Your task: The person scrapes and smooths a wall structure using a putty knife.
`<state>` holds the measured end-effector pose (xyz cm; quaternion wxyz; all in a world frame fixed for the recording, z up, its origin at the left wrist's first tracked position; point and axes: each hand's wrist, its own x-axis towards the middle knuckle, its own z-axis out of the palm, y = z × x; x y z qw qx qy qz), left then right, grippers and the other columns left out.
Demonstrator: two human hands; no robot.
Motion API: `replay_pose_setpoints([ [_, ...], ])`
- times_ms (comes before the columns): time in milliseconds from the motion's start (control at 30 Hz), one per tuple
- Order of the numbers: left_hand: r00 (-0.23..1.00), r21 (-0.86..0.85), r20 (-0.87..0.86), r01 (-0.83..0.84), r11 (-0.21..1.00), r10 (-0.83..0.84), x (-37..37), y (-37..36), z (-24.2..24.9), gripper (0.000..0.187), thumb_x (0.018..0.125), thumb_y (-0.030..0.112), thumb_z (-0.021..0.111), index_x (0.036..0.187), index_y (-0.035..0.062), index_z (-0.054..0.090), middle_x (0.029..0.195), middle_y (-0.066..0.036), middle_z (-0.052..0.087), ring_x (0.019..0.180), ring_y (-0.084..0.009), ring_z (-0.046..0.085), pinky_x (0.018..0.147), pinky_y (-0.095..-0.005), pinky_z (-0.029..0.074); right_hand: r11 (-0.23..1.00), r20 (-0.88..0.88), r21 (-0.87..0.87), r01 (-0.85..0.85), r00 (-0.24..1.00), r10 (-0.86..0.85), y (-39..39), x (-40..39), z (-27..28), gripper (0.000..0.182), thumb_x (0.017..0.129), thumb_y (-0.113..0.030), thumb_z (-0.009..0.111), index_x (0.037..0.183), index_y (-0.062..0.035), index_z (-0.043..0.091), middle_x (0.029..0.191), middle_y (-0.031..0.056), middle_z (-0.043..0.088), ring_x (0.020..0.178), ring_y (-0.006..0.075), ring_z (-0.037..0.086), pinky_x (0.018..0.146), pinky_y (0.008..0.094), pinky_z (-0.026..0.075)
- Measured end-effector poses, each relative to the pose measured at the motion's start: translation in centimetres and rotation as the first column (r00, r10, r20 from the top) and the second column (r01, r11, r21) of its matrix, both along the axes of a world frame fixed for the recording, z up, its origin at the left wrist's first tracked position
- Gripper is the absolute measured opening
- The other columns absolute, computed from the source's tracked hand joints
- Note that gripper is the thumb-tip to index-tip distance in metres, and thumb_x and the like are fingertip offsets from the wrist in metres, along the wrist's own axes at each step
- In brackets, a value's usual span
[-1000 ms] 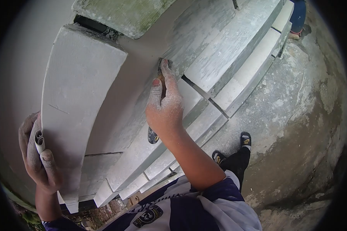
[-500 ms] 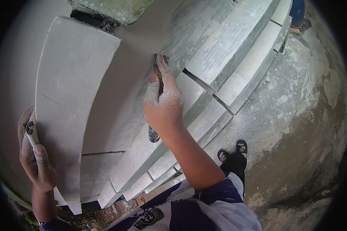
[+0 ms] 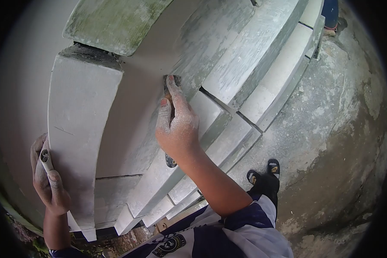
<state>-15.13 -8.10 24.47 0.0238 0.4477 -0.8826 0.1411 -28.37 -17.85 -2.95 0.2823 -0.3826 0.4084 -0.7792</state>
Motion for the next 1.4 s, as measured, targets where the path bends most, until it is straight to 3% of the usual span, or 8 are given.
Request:
replay_pose_setpoints([
  [267,0.999,-0.017,-0.013,-0.036,0.999,0.036,0.1,0.3,-0.2,0.061,0.104,0.037,0.038,0.134,-0.014,0.052,0.133,-0.028,0.052,0.125,-0.0369,0.05,0.106,-0.048,0.036,0.994,0.044,-0.09,0.055,0.998,-0.051,-0.4,1.4,-1.3,0.048,0.095,0.0,0.052,0.141,0.0107,0.043,0.13,0.0354,0.057,0.124,0.0473,0.057,0.1,0.0452,0.051],
  [533,0.997,-0.067,0.065,0.034,0.997,-0.029,0.1,0.0,-0.1,0.055,0.105,0.031,0.04,0.135,-0.0137,0.051,0.134,-0.031,0.053,0.128,-0.0412,0.049,0.109,-0.0504,0.036,1.0,0.035,-0.009,0.002,0.999,-0.001,-0.8,-0.5,0.1,0.048,0.096,0.0,0.052,0.142,0.01,0.043,0.133,0.0343,0.055,0.128,0.0457,0.055,0.103,0.0443,0.048],
  [700,0.948,-0.176,0.274,0.215,0.961,-0.162,-0.6,0.9,0.2,0.05,0.106,0.028,0.04,0.132,-0.0127,0.052,0.132,-0.037,0.053,0.13,-0.0491,0.051,0.109,-0.0561,0.041,0.999,0.074,-0.021,-0.027,0.997,0.029,0.4,0.9,-0.6,0.048,0.097,-0.001,0.052,0.143,0.0092,0.042,0.135,0.0348,0.054,0.128,0.0444,0.055,0.103,0.0435,0.049],
  [733,0.892,-0.118,0.35,0.346,0.931,-0.287,-0.6,1.6,0.4,0.045,0.106,0.022,0.041,0.131,-0.0125,0.052,0.134,-0.036,0.053,0.132,-0.0503,0.049,0.112,-0.0583,0.04,1.0,0.062,-0.019,-0.016,0.998,0.017,0.5,1.2,-0.8,0.048,0.097,-0.001,0.052,0.143,0.009,0.042,0.135,0.0349,0.054,0.128,0.0441,0.055,0.103,0.0432,0.049],
  [1000,0.756,-0.107,0.638,0.274,0.956,-0.146,-2.6,1.5,0.1,0.047,0.104,0.031,0.05,0.13,-0.0074,0.059,0.144,-0.031,0.048,0.141,-0.051,0.036,0.116,-0.0606,0.032,0.997,0.09,0.08,0.004,0.996,-0.011,0.6,1.0,0.0,0.049,0.097,-0.005,0.053,0.144,0.0058,0.043,0.13,0.0334,0.058,0.122,0.0432,0.06,0.098,0.0421,0.052],
  [1133,0.806,0.051,0.551,0.226,0.973,-0.216,-4.1,0.1,0.6,0.046,0.104,0.033,0.049,0.128,-0.0043,0.062,0.144,-0.029,0.05,0.142,-0.0508,0.034,0.116,-0.0611,0.03,0.992,0.136,0.122,-0.031,0.991,0.014,0.1,-0.3,1.5,0.048,0.098,-0.006,0.054,0.144,0.0054,0.045,0.128,0.0326,0.06,0.119,0.0424,0.063,0.095,0.0422,0.054],
  [1233,0.865,0.11,0.338,0.356,0.928,-0.372,-2.6,-1.2,0.6,0.044,0.096,0.031,0.062,0.112,-0.0098,0.065,0.133,-0.033,0.057,0.137,-0.0536,0.041,0.115,-0.0613,0.033,0.994,0.125,0.105,0.026,0.991,-0.039,-0.6,-0.2,1.7,0.047,0.097,-0.005,0.054,0.142,0.0056,0.046,0.123,0.0315,0.063,0.112,0.0421,0.066,0.09,0.0413,0.056],
  [1400,0.903,0.109,0.197,0.368,0.924,-0.382,-1.2,-1.9,0.8,0.039,0.093,0.024,0.051,0.112,-0.007,0.066,0.126,-0.031,0.061,0.133,-0.0499,0.049,0.117,-0.0651,0.027,0.998,0.064,0.057,0.033,0.997,-0.037,0.6,0.8,0.7,0.047,0.097,-0.005,0.054,0.142,0.0058,0.048,0.118,0.0331,0.064,0.109,0.0432,0.067,0.088,0.0425,0.056],
])
